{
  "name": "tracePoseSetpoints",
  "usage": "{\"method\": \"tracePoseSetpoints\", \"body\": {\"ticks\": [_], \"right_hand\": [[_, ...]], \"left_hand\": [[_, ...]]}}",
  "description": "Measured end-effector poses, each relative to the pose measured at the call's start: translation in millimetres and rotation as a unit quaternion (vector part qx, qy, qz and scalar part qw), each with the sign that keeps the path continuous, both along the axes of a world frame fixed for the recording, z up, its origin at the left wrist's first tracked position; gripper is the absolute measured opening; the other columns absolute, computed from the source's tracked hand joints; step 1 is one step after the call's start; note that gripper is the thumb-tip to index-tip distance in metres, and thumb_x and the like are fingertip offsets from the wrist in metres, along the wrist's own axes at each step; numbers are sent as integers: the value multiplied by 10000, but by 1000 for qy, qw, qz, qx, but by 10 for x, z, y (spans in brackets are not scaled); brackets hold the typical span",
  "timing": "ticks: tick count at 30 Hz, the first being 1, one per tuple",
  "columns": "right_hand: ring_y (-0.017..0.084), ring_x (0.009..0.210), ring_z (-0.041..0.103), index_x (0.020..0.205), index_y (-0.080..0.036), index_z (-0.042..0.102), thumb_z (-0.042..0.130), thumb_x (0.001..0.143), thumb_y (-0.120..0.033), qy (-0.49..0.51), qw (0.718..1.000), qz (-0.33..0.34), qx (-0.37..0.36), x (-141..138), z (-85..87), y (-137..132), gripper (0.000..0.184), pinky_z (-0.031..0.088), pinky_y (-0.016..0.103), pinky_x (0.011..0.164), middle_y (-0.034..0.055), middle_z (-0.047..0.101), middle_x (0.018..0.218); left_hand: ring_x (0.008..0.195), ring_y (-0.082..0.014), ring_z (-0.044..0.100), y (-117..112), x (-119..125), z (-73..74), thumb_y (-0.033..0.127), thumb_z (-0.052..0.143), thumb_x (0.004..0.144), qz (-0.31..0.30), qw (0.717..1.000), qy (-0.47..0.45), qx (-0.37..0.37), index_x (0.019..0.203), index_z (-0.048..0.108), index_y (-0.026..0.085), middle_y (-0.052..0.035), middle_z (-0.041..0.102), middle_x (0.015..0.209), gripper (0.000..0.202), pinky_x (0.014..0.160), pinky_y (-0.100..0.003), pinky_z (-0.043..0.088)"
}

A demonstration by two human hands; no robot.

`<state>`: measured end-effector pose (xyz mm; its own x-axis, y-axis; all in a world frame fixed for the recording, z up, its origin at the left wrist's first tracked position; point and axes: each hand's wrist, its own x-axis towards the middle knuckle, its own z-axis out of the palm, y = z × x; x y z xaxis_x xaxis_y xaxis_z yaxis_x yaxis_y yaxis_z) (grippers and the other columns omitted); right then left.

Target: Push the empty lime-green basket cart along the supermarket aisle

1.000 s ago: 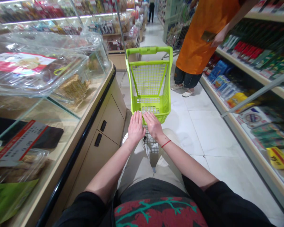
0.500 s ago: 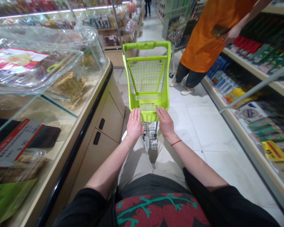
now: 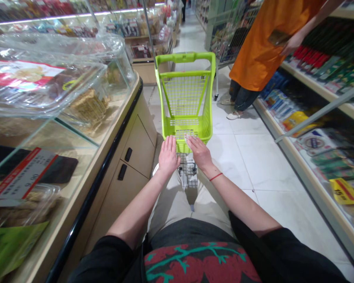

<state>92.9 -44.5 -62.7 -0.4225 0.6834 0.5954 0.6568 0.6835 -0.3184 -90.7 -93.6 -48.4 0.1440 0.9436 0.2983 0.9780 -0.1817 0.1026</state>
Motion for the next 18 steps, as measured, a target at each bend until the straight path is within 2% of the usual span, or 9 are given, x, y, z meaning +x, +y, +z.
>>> {"method": "tracePoseSetpoints", "body": {"ticks": [4,7,12,18], "right_hand": [[219,1407,542,1376,-178,648,380,947,28,29,998,-57,28,431,-107,67,546,436,493,1213,118,630,1443],[223,1427,519,1416,-190,615,378,953,15,49,996,-75,23,487,-160,73,558,426,518,1219,117,613,1464],[225,1451,488,1425,-150,605,356,937,23,44,997,-58,22,109,-153,1,575,410,495,1236,128,608,1469],[234,1477,453,1453,-135,575,396,972,-71,9,1000,25,-12,-427,-26,-52,518,382,495,1251,135,556,1518]], "left_hand": [[1603,-321,104,-4,21,29,299,538,851,-1,1000,4,-3,1596,186,-19,-227,193,1697,884,1311,-479,144],[1602,-327,102,-5,35,24,306,541,856,0,1000,5,-3,1595,190,-25,-230,187,1698,883,1312,-472,138],[1604,-320,88,-1,24,-11,314,546,843,-6,1000,1,3,1610,149,1,-216,199,1699,918,1309,-489,151],[1603,-326,90,13,-11,-57,329,526,862,-12,1000,1,13,1611,145,11,-217,195,1699,898,1306,-504,157]]}}
